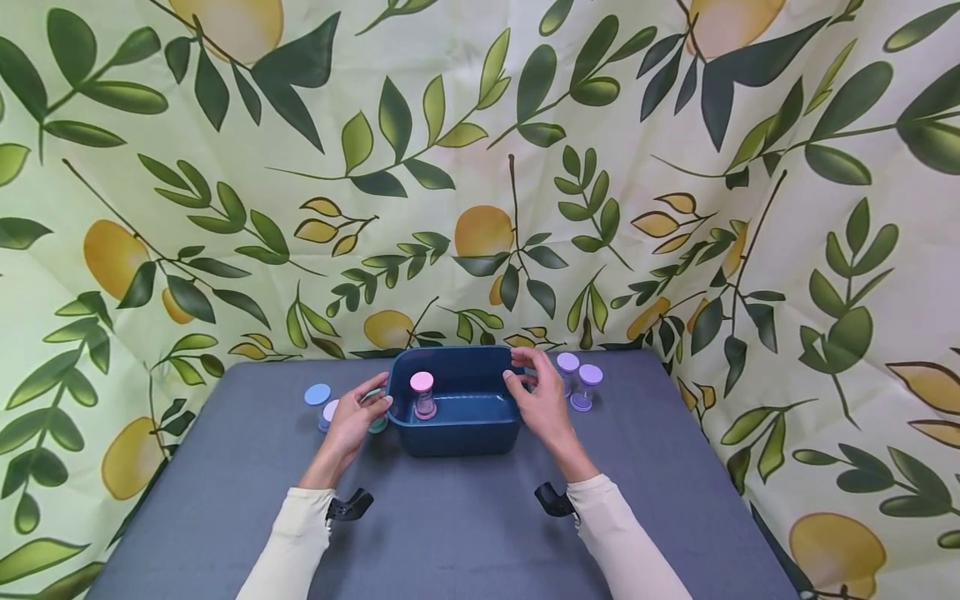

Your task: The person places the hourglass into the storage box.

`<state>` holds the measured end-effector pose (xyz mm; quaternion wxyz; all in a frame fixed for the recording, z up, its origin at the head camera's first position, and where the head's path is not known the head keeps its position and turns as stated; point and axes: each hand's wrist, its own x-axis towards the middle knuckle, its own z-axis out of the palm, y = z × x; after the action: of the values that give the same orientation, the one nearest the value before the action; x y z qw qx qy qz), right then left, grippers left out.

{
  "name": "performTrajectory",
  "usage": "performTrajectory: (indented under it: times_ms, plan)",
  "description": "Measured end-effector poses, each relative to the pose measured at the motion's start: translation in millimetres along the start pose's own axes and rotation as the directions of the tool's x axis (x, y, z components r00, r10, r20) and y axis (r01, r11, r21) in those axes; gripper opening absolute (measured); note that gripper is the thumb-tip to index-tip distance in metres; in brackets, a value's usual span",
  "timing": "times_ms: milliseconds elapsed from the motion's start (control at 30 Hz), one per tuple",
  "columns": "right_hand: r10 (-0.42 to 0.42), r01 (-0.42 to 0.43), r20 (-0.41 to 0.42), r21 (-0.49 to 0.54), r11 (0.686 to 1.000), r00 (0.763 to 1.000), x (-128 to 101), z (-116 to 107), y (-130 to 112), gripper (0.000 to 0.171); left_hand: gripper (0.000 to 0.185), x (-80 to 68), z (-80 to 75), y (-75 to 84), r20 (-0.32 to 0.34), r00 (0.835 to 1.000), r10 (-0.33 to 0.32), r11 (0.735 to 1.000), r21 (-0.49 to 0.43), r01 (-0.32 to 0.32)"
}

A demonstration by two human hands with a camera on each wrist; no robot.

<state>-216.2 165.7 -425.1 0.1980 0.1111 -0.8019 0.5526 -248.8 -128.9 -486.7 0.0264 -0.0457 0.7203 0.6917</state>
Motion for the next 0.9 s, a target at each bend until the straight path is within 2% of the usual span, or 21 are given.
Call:
performTrajectory:
  times_ms: [200,467,700,900]
  plan:
    - [0.010,-0.013,-0.058,-0.040,0.999,0.998,1.8,-19.5,31.5,0.033,0.051,-0.2,-0.5,-0.6,0.014,1.000,0.002,1.000,0.008,-0.002]
    - [-0.003,-0.014,-0.116,-0.142,0.990,0.993,3.5,-48.1,43.0,0.034,0.051,-1.0,0.1,0.8,-0.001,1.000,-0.014,1.000,0.019,0.014]
    - [0.040,-0.064,-0.168,-0.144,0.987,0.985,3.6,-66.4,56.9,0.034,0.050,-1.3,0.5,1.0,-0.008,1.000,-0.026,0.999,0.026,0.026]
    - [0.059,-0.096,-0.191,-0.189,0.977,0.980,1.0,-77.0,67.8,0.036,0.050,-1.2,-1.2,1.1,-0.003,1.000,-0.030,0.999,0.023,0.030]
